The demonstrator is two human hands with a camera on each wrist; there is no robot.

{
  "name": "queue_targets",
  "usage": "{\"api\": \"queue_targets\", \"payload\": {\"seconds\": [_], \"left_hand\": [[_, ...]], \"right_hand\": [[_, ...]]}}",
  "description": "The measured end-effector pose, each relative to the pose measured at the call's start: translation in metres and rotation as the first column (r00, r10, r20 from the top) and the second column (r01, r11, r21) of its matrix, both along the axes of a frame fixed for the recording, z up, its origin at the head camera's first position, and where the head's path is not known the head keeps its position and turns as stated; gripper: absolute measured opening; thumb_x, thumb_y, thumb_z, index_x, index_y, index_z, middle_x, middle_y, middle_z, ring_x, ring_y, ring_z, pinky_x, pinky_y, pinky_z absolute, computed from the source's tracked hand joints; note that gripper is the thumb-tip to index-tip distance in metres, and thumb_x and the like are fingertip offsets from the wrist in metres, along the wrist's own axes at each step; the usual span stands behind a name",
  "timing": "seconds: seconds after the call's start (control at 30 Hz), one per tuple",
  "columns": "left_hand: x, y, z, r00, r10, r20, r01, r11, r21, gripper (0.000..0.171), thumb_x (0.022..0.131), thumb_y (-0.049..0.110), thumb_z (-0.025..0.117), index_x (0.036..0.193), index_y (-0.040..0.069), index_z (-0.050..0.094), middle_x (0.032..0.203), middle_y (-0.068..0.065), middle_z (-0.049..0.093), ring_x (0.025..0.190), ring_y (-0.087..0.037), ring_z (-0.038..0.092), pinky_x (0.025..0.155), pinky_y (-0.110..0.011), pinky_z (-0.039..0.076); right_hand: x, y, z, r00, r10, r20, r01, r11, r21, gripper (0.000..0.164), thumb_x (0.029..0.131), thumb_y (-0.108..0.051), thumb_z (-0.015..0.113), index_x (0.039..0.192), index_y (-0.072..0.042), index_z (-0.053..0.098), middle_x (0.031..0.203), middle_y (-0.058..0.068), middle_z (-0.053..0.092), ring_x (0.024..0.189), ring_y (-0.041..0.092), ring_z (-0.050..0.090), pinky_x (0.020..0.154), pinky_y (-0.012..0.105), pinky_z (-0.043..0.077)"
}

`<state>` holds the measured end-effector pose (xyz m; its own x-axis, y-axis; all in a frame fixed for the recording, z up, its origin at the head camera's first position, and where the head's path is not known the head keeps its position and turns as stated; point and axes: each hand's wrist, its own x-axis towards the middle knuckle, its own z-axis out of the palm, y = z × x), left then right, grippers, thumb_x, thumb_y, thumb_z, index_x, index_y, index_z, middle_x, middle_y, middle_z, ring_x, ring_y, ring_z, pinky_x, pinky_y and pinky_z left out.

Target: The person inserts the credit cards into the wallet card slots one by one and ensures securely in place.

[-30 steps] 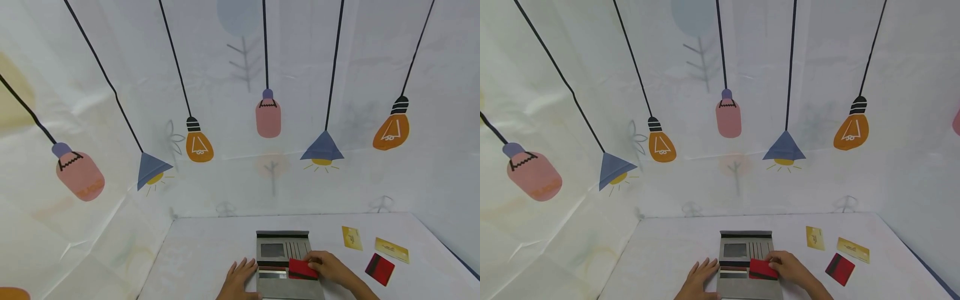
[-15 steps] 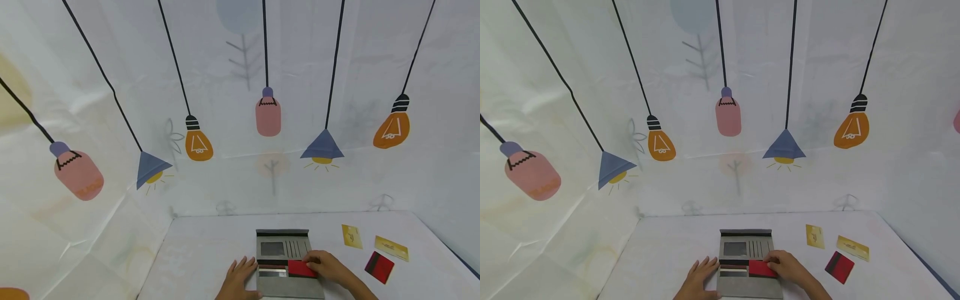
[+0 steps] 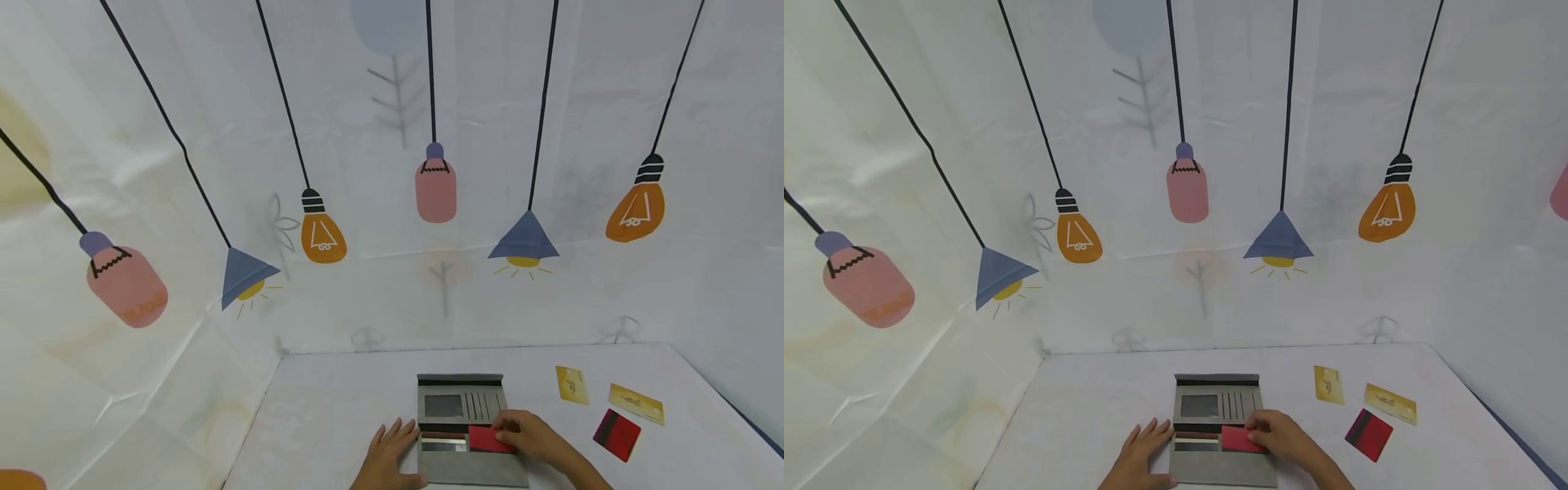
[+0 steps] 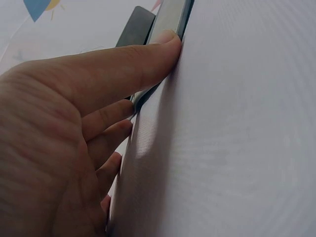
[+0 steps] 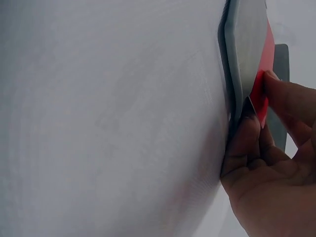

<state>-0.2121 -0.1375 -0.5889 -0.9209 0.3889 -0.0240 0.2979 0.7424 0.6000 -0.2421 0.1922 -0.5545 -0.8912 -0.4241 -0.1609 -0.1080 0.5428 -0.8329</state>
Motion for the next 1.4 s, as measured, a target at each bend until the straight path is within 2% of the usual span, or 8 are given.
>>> {"api": "queue_targets", "payload": {"seconds": [0.3, 0.6, 0.87, 1.0, 1.23, 1.4], "left_hand": [[-0.0012, -0.0002, 0.0035, 1.0, -0.005, 0.005, 0.005, 1.0, -0.011, 0.08, 0.067, 0.06, 0.07, 0.136, 0.026, 0.048, 0.146, 0.002, 0.042, 0.139, -0.031, 0.031, 0.112, -0.061, 0.012], [-0.0042, -0.0017, 0.0025, 1.0, -0.013, -0.018, 0.012, 0.999, -0.04, 0.079, 0.068, 0.061, 0.069, 0.137, 0.029, 0.045, 0.147, 0.006, 0.04, 0.14, -0.029, 0.028, 0.113, -0.059, 0.012], [-0.002, -0.0003, 0.003, 0.999, 0.02, 0.03, -0.02, 1.0, -0.005, 0.079, 0.066, 0.056, 0.073, 0.136, 0.029, 0.047, 0.146, 0.005, 0.041, 0.14, -0.03, 0.029, 0.112, -0.062, 0.01], [-0.0003, -0.0001, 0.0008, 0.999, 0.022, 0.024, -0.022, 1.0, 0.006, 0.081, 0.065, 0.058, 0.074, 0.136, 0.029, 0.047, 0.146, 0.004, 0.042, 0.139, -0.03, 0.029, 0.11, -0.065, 0.011], [-0.0005, 0.0, -0.0024, 1.0, 0.012, 0.012, -0.012, 1.0, 0.019, 0.081, 0.066, 0.059, 0.072, 0.136, 0.028, 0.047, 0.146, 0.003, 0.042, 0.139, -0.031, 0.03, 0.11, -0.066, 0.011], [-0.0012, 0.0007, -0.001, 1.0, 0.008, 0.001, -0.008, 1.0, -0.003, 0.081, 0.066, 0.059, 0.072, 0.136, 0.028, 0.047, 0.146, 0.003, 0.042, 0.139, -0.03, 0.03, 0.111, -0.064, 0.011]], "right_hand": [[-0.0024, 0.0035, -0.0012, 0.998, 0.034, 0.046, -0.033, 0.999, -0.042, 0.016, 0.089, -0.021, 0.06, 0.098, -0.008, 0.066, 0.094, 0.004, 0.063, 0.084, 0.018, 0.053, 0.068, 0.026, 0.048], [-0.004, 0.0045, -0.0003, 0.999, 0.033, 0.021, -0.032, 0.999, -0.042, 0.014, 0.087, -0.022, 0.063, 0.094, -0.011, 0.067, 0.092, 0.003, 0.061, 0.082, 0.019, 0.053, 0.066, 0.026, 0.05], [-0.0006, 0.003, -0.0067, 0.997, 0.074, -0.005, -0.074, 0.995, -0.063, 0.023, 0.091, -0.023, 0.057, 0.112, -0.014, 0.061, 0.105, 0.005, 0.055, 0.089, 0.016, 0.048, 0.068, 0.021, 0.045], [0.001, 0.0023, -0.0084, 0.996, 0.086, -0.026, -0.088, 0.993, -0.082, 0.02, 0.091, -0.02, 0.057, 0.108, -0.012, 0.062, 0.099, 0.005, 0.054, 0.082, 0.01, 0.049, 0.064, 0.019, 0.044], [0.0022, 0.0011, -0.0086, 0.998, 0.064, 0.026, -0.061, 0.992, -0.114, 0.022, 0.09, -0.023, 0.06, 0.107, -0.01, 0.062, 0.095, 0.005, 0.054, 0.08, 0.01, 0.049, 0.062, 0.02, 0.043], [0.002, 0.0017, -0.0086, 0.995, 0.089, 0.04, -0.081, 0.984, -0.157, 0.021, 0.091, -0.022, 0.058, 0.105, -0.006, 0.062, 0.092, 0.005, 0.052, 0.076, 0.009, 0.048, 0.06, 0.021, 0.043]]}}
